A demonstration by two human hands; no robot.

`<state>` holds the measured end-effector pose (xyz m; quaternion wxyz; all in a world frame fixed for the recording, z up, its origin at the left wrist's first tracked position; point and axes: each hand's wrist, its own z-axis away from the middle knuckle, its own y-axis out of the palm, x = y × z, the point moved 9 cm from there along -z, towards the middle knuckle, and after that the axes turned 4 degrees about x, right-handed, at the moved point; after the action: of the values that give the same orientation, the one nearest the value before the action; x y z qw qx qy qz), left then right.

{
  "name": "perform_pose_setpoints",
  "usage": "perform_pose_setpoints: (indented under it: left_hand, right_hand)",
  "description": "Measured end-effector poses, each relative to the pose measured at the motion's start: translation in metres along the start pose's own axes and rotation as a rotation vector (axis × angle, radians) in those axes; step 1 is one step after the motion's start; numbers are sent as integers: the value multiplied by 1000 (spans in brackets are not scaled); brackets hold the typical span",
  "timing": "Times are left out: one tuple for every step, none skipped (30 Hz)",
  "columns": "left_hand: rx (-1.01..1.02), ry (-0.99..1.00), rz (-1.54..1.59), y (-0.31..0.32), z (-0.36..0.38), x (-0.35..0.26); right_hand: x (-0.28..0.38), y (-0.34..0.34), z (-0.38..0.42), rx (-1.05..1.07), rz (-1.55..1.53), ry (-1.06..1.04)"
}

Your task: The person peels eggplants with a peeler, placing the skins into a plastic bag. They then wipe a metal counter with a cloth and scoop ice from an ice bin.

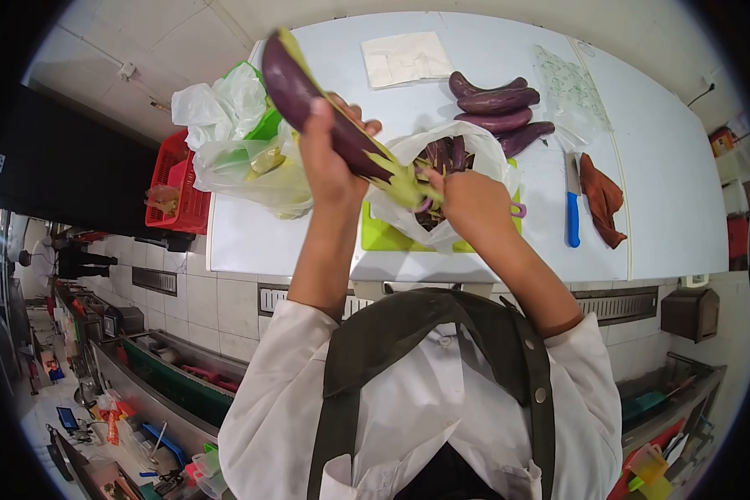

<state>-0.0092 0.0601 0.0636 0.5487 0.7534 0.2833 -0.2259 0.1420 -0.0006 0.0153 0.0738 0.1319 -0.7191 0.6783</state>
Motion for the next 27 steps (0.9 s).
perform_pose_setpoints:
  left_hand:
    - [102,-34,171,18,-2,-8]
    - [126,-14,111,27,-6,-14]
    - [144,14,53,33,-10,-20]
    - [158,46,-7,36,-12,-25]
    - [163,46,-5,35,-15,-25]
    - [151,33,-37,31,-17,-23]
    - [145,14,-69,28,-17,-20]
    - [141,-6,-97,25,-18,-15]
    - [148,-13,-80,20,-18,-9]
    - [130,-33,-144,17,-17,-3]
    - [112,-53,-207,15,-14,2]
    - [96,-72,-269,13,-11,6]
    - [107,-109,-353,11,-8,10]
    - [121,-120,-454,10,-5,15]
    - [129,-128,-556,8,0,20]
    - [132,-139,-660,8,5,23]
    - [100,-138,-720,9,11,24]
    - [100,-173,-751,13,18,28]
    - [108,-204,-733,14,22,33]
    - [118,-232,-713,15,25,37]
    - [123,-231,-716,14,25,39]
    - [128,-228,-719,10,26,41]
    - [131,-227,-722,8,27,43]
    - [130,-213,-710,6,28,42]
    - [129,-199,-699,6,29,40]
    - [129,-180,-687,6,29,37]
    - [131,-176,-676,5,31,36]
  right_hand:
    - [-6,20,3,35,-1,23]
    - [-11,37,5,66,3,39]
    - [-17,47,4,99,12,47]
    - [-21,42,2,94,36,62]
    - [-25,32,1,89,53,80]
    - [-29,21,1,85,64,105]
    - [-32,2,4,33,-41,105]
    - [-32,-16,5,-30,-79,116]
    - [-34,-33,5,-93,-113,130]
    - [-39,-43,6,-154,-143,146]
    - [-37,-48,6,-205,-167,83]
    - [-40,-45,6,-185,-154,81]
    - [-42,-42,6,-168,-141,77]
    - [-44,-41,5,-153,-128,69]
    - [-41,-47,6,-204,-179,18]
    - [-36,-52,10,-250,-232,-35]
    - [-30,-56,15,-291,-289,-89]
    - [-27,-58,18,-283,-307,-94]
    - [-24,-61,20,-277,-325,-99]
    - [-22,-65,22,-274,-340,-104]
    - [-20,-68,24,-280,-321,-108]
    - [-18,-71,25,-286,-301,-112]
    - [-17,-73,26,-290,-283,-117]
    - [-16,-78,28,-363,-248,-153]
    - [-16,-80,30,-436,-214,-188]
    - [-16,-82,32,-512,-177,-228]
    - [-19,-75,33,-500,-180,-241]
